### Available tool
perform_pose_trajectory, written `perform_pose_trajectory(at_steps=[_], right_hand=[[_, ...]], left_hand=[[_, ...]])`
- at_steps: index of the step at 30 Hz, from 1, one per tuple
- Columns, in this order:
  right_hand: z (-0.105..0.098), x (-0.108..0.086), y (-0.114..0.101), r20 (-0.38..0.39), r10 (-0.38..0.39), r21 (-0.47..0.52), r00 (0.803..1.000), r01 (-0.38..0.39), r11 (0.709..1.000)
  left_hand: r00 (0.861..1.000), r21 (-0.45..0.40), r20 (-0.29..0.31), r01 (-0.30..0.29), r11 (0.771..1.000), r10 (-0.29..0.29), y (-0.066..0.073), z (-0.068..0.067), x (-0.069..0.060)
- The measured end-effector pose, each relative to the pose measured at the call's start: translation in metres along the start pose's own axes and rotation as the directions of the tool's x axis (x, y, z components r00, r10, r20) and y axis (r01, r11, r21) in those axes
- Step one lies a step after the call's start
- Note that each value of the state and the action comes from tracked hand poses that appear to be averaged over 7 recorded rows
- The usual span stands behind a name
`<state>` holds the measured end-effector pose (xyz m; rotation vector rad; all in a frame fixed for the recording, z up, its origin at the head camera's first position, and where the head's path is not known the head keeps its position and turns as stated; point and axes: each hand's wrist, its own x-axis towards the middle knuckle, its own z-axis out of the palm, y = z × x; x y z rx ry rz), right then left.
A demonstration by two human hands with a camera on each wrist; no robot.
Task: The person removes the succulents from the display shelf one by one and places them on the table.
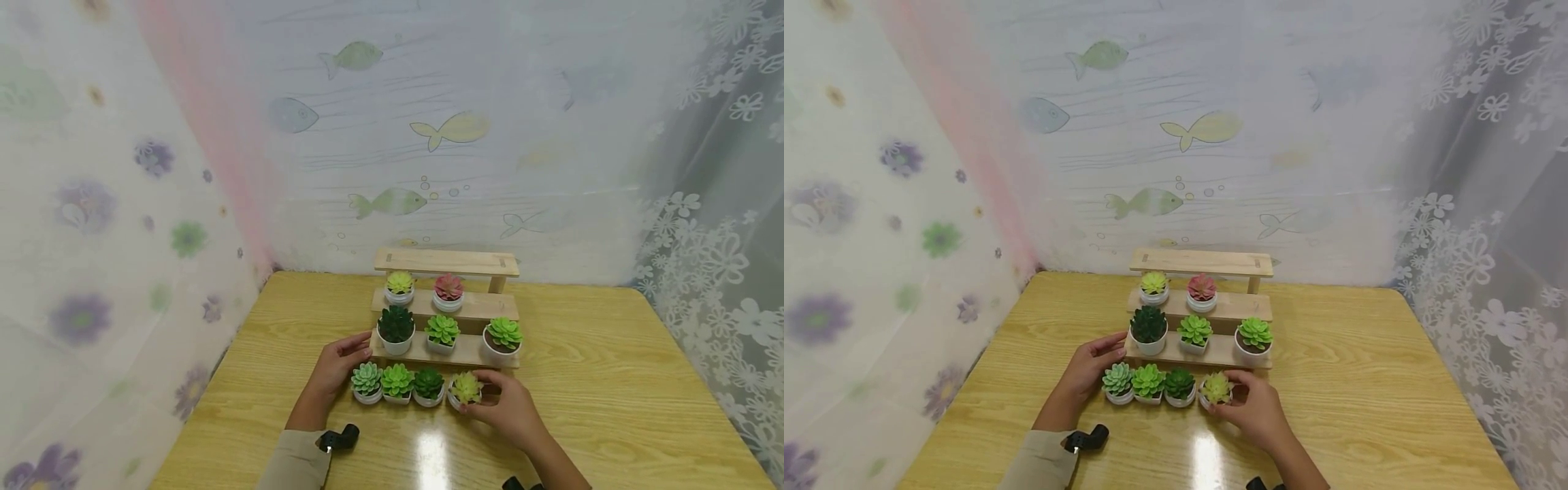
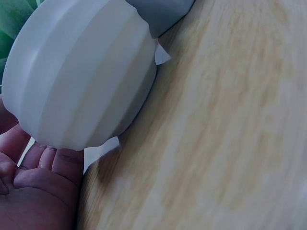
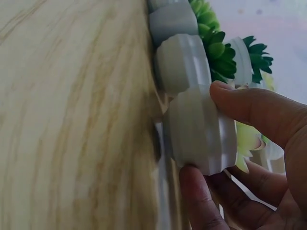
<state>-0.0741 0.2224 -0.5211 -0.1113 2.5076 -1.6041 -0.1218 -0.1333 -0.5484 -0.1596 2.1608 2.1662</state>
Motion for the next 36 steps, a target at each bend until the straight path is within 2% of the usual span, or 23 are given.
perform_pose_trajectory(at_steps=[7, 16, 36], right_hand=[[0.0021, 0.003, 0.0046, 0.001, 0.002, -0.05, 1.0, -0.002, 0.999], [0.0036, 0.004, 0.006, 0.037, 0.002, -0.028, 0.999, -0.001, 1.0], [0.0057, 0.0032, 0.0038, 0.028, 0.014, -0.06, 1.0, -0.012, 0.998]], left_hand=[[1.0, -0.009, 0.002, 0.0, 1.0, 0.0, 0.0, 0.0003, 0.0007], [1.0, -0.008, -0.007, 0.001, 1.0, -0.001, 0.0011, 0.0016, 0.0], [1.0, -0.006, 0.001, -0.006, 1.0, 0.006, 0.0004, 0.0008, -0.0007]])
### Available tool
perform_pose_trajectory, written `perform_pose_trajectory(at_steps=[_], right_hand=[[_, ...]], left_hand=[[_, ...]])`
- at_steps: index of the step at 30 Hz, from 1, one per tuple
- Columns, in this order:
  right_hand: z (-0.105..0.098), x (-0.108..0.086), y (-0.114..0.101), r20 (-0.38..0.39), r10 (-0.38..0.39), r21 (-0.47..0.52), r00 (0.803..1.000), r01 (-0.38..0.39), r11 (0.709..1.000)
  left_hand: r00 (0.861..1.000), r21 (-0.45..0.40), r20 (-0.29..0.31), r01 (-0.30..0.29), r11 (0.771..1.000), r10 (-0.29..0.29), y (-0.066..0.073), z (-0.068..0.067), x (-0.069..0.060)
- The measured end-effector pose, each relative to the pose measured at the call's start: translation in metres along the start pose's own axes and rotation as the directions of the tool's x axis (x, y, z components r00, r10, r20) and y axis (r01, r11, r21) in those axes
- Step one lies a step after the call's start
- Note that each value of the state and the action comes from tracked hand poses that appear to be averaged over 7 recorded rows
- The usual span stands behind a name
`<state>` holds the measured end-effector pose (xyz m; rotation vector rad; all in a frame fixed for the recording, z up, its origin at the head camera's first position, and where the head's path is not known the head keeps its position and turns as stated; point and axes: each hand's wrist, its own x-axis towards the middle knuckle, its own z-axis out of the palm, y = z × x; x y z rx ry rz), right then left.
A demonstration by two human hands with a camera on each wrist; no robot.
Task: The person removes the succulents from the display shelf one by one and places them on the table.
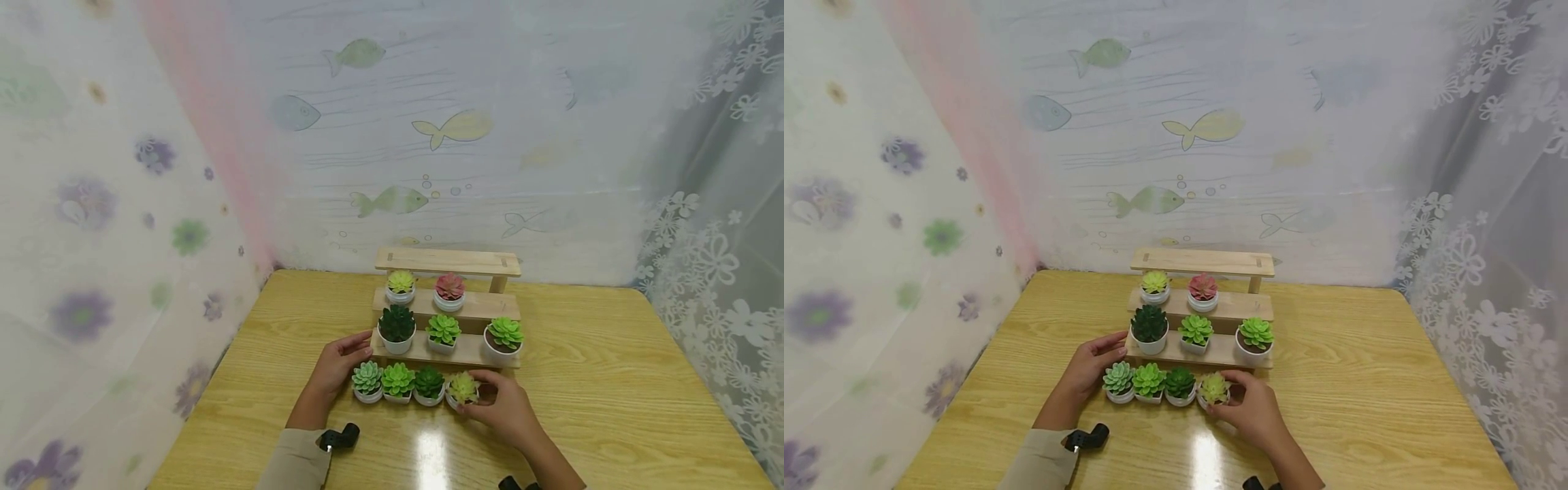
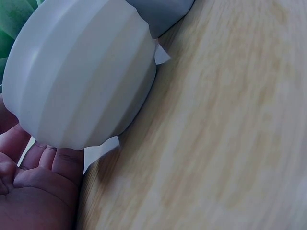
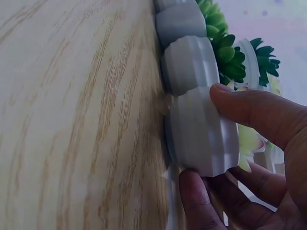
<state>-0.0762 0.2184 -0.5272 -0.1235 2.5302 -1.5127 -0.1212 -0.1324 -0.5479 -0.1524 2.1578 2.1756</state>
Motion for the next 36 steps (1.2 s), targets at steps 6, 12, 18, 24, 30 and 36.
perform_pose_trajectory(at_steps=[6, 12, 18, 24, 30, 36], right_hand=[[0.001, 0.001, 0.0, -0.012, 0.008, -0.003, 1.0, -0.009, 1.0], [0.002, 0.001, 0.0, -0.016, 0.009, 0.005, 1.0, -0.009, 1.0], [0.002, 0.0, 0.0, -0.014, 0.001, 0.018, 1.0, -0.001, 1.0], [0.0, -0.001, -0.002, -0.005, -0.005, 0.068, 1.0, 0.005, 0.998], [-0.008, -0.007, -0.011, -0.032, -0.035, 0.039, 0.999, 0.036, 0.999], [-0.017, -0.011, -0.02, -0.044, -0.103, 0.002, 0.994, 0.103, 0.995]], left_hand=[[1.0, 0.01, 0.0, -0.007, 1.0, 0.007, 0.0, 0.0, 0.0], [1.0, 0.016, 0.003, -0.014, 1.0, 0.014, -0.001, -0.001, 0.0], [1.0, 0.016, 0.007, -0.013, 1.0, 0.013, -0.001, -0.001, 0.0], [1.0, -0.005, -0.002, 0.002, 1.0, -0.002, 0.0, -0.001, 0.001], [1.0, 0.002, 0.001, 0.008, 1.0, -0.008, -0.001, -0.001, 0.002], [1.0, 0.004, -0.008, 0.007, 1.0, -0.007, -0.001, -0.001, 0.0]])
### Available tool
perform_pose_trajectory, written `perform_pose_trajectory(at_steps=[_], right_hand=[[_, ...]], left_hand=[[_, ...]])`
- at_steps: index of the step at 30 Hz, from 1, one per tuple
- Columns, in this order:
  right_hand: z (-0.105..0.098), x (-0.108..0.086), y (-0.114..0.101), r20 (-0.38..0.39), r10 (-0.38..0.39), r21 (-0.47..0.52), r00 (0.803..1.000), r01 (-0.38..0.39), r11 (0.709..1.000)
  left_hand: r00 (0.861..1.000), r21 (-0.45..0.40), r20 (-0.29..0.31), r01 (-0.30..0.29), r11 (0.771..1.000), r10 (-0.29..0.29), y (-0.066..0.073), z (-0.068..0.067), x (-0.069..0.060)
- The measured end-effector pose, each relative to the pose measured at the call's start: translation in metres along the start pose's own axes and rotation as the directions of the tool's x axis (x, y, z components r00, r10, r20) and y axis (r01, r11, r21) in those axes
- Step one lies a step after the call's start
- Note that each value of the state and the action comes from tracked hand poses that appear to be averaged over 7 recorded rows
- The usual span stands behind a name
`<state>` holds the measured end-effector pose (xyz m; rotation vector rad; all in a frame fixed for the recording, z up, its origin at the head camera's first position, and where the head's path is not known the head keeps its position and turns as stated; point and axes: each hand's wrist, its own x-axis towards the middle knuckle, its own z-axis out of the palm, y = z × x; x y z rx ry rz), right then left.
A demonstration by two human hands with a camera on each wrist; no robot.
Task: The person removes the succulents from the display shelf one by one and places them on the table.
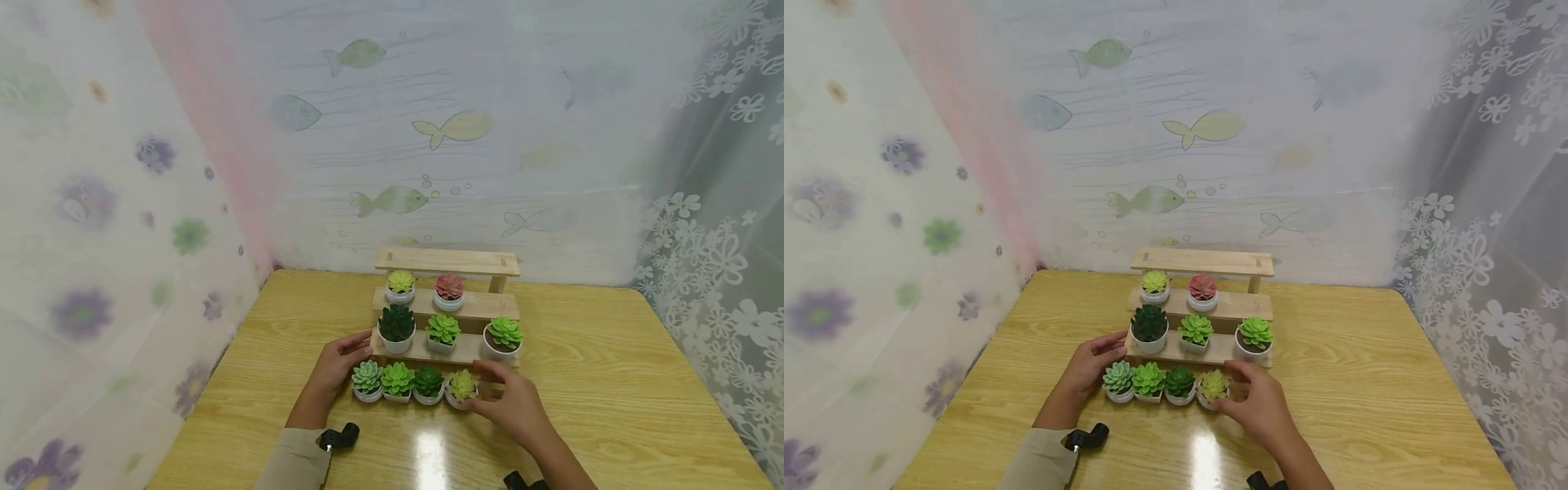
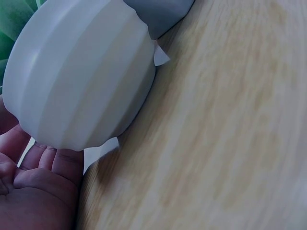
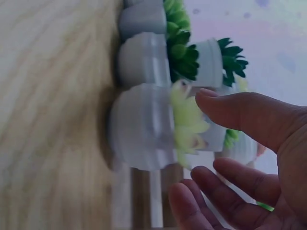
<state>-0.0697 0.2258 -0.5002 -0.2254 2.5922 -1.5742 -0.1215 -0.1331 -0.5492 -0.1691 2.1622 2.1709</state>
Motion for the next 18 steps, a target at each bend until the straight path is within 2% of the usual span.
perform_pose_trajectory(at_steps=[9, 18], right_hand=[[-0.007, 0.0, -0.011, 0.009, -0.006, 0.02, 1.0, 0.006, 1.0], [-0.015, -0.001, -0.034, -0.01, -0.089, 0.044, 0.996, 0.089, 0.995]], left_hand=[[1.0, -0.015, 0.009, 0.014, 1.0, -0.013, -0.003, -0.002, 0.001], [1.0, -0.003, 0.02, -0.001, 1.0, 0.001, -0.001, -0.002, 0.001]])
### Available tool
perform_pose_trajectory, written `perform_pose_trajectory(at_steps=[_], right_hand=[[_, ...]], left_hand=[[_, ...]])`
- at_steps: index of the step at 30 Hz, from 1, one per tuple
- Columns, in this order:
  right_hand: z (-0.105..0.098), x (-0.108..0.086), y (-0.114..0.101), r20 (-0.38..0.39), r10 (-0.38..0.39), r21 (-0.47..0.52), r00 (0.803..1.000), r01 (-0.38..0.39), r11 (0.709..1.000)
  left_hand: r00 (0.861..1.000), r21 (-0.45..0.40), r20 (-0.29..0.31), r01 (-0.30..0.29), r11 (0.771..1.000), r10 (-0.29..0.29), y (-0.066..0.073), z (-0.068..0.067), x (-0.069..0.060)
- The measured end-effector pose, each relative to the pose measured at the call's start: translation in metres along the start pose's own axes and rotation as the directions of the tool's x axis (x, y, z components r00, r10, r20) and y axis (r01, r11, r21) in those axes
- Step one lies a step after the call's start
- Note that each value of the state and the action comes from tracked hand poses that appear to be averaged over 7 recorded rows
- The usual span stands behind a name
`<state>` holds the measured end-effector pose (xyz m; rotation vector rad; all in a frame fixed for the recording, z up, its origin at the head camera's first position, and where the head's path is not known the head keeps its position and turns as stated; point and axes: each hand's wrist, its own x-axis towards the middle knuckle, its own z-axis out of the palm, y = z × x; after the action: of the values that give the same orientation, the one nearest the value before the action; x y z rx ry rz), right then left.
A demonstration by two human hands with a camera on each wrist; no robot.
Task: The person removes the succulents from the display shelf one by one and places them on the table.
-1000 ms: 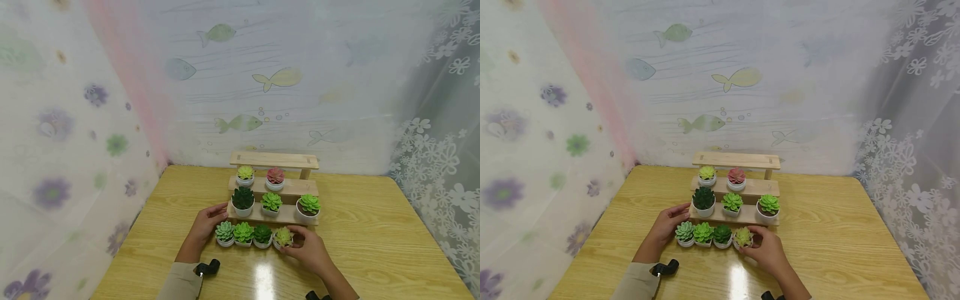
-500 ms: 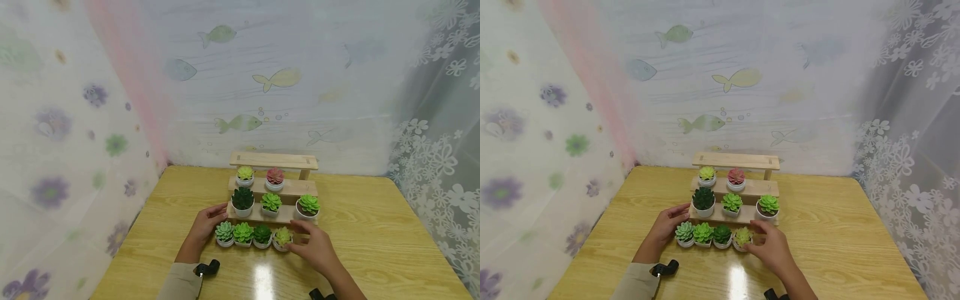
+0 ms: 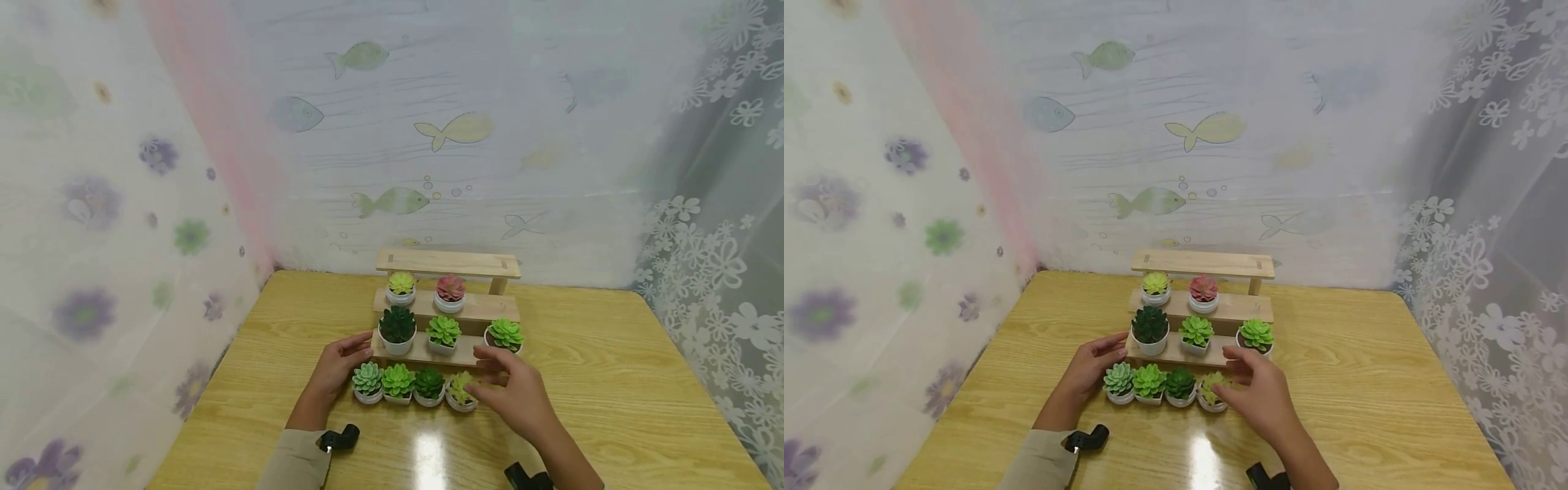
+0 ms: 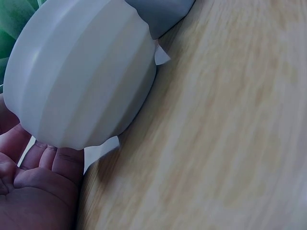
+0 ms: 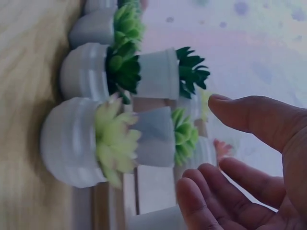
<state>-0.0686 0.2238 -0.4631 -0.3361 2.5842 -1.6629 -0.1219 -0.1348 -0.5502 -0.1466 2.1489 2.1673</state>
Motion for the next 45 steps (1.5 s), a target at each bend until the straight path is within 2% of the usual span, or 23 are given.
perform_pose_trajectory(at_steps=[18, 26, 34, 39, 45], right_hand=[[-0.007, 0.026, -0.021, -0.082, -0.108, 0.004, 0.991, 0.109, 0.994], [-0.007, 0.035, -0.027, -0.089, -0.099, 0.004, 0.991, 0.1, 0.995], [-0.008, 0.043, -0.035, -0.119, -0.12, -0.059, 0.986, 0.114, 0.992], [-0.008, 0.052, -0.036, -0.157, -0.154, -0.129, 0.975, 0.135, 0.982], [-0.006, 0.065, -0.032, -0.177, -0.153, -0.208, 0.972, 0.115, 0.971]], left_hand=[[1.0, -0.008, 0.007, -0.01, 1.0, 0.01, -0.001, 0.0, 0.0], [1.0, -0.005, 0.002, -0.004, 1.0, 0.004, -0.002, 0.0, 0.001], [1.0, -0.003, -0.018, 0.006, 1.0, -0.006, -0.001, 0.001, -0.001], [1.0, 0.007, -0.024, 0.014, 1.0, -0.014, 0.0, 0.001, -0.001], [0.999, 0.009, -0.029, 0.016, 1.0, -0.016, 0.001, 0.002, 0.001]])
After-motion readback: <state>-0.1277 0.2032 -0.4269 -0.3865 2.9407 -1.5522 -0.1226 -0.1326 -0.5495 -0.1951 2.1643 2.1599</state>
